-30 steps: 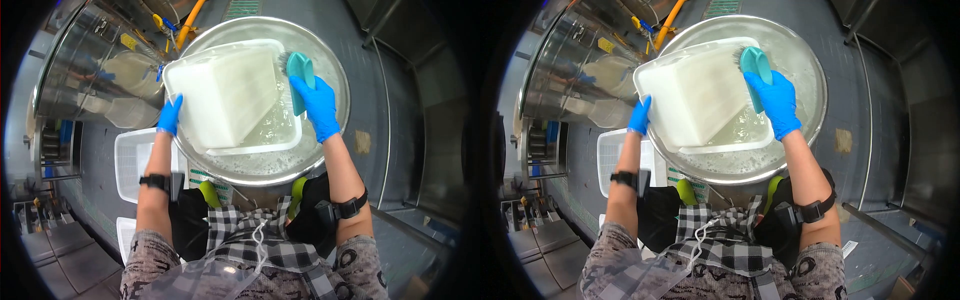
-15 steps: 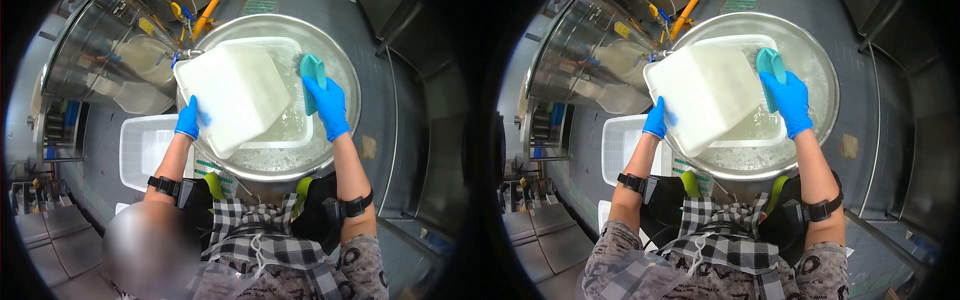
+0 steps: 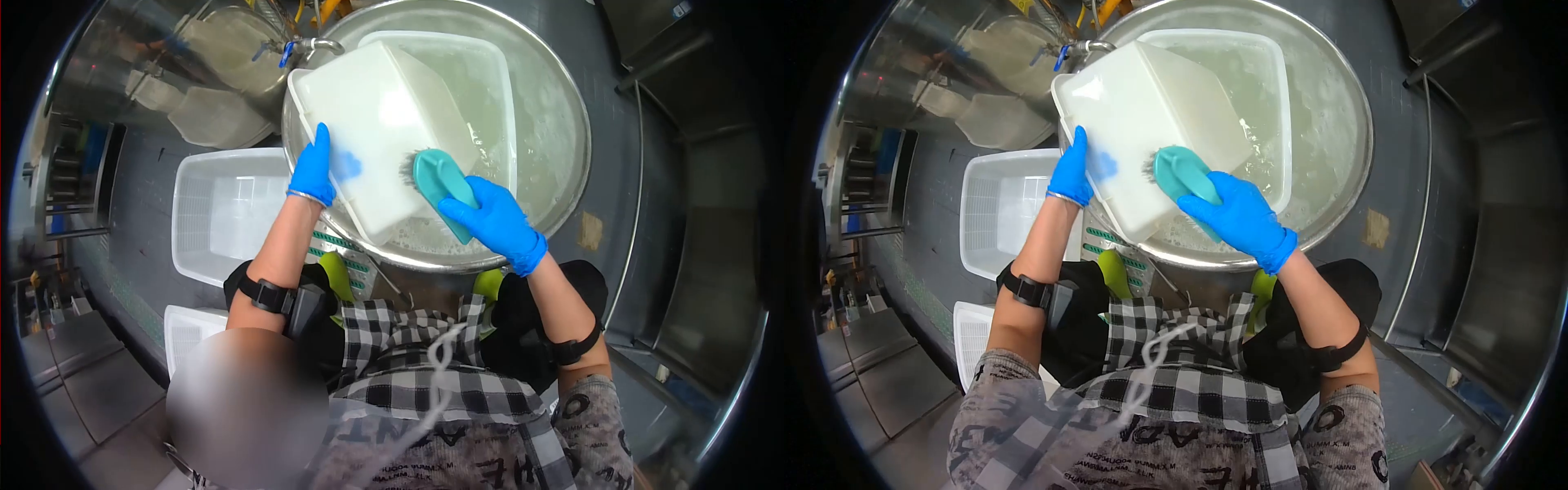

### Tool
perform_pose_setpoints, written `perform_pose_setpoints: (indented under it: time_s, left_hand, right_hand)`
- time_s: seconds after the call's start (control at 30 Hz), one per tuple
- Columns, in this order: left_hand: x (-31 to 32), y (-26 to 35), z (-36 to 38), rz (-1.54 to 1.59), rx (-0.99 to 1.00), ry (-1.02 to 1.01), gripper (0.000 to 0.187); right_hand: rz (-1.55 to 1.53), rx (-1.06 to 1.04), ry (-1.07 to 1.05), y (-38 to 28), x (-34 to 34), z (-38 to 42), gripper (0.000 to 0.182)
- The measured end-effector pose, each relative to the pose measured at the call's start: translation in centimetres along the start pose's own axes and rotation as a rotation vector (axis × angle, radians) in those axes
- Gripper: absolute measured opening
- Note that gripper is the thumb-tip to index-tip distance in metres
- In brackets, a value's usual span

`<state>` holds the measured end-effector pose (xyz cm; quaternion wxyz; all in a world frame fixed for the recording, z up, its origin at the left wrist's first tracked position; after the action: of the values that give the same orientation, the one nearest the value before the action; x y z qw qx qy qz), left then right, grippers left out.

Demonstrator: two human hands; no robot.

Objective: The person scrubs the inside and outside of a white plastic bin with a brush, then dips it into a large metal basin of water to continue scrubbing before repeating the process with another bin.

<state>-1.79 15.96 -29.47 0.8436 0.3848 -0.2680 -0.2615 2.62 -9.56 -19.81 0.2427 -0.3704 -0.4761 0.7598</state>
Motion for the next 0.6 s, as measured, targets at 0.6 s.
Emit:
perform_pose_setpoints:
  time_s: [0.6]
  left_hand:
    - [-1.9, 2.5, -0.8, -0.139, 0.088, 0.059, 0.034]
  right_hand:
    - [0.592, -0.289, -0.187, 7.0, 12.1, -1.7, 0.035]
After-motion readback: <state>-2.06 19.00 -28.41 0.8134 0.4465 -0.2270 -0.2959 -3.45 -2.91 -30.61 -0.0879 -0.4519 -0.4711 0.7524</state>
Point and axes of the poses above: each hand's wrist, its own z-axis away from the middle knuckle, its own x-axis out of the palm, y = z × x, the point moved 8 cm from there along -z, towards the middle knuckle, and after that the axes turned 5 degrees about y, right-handed, at the moved point
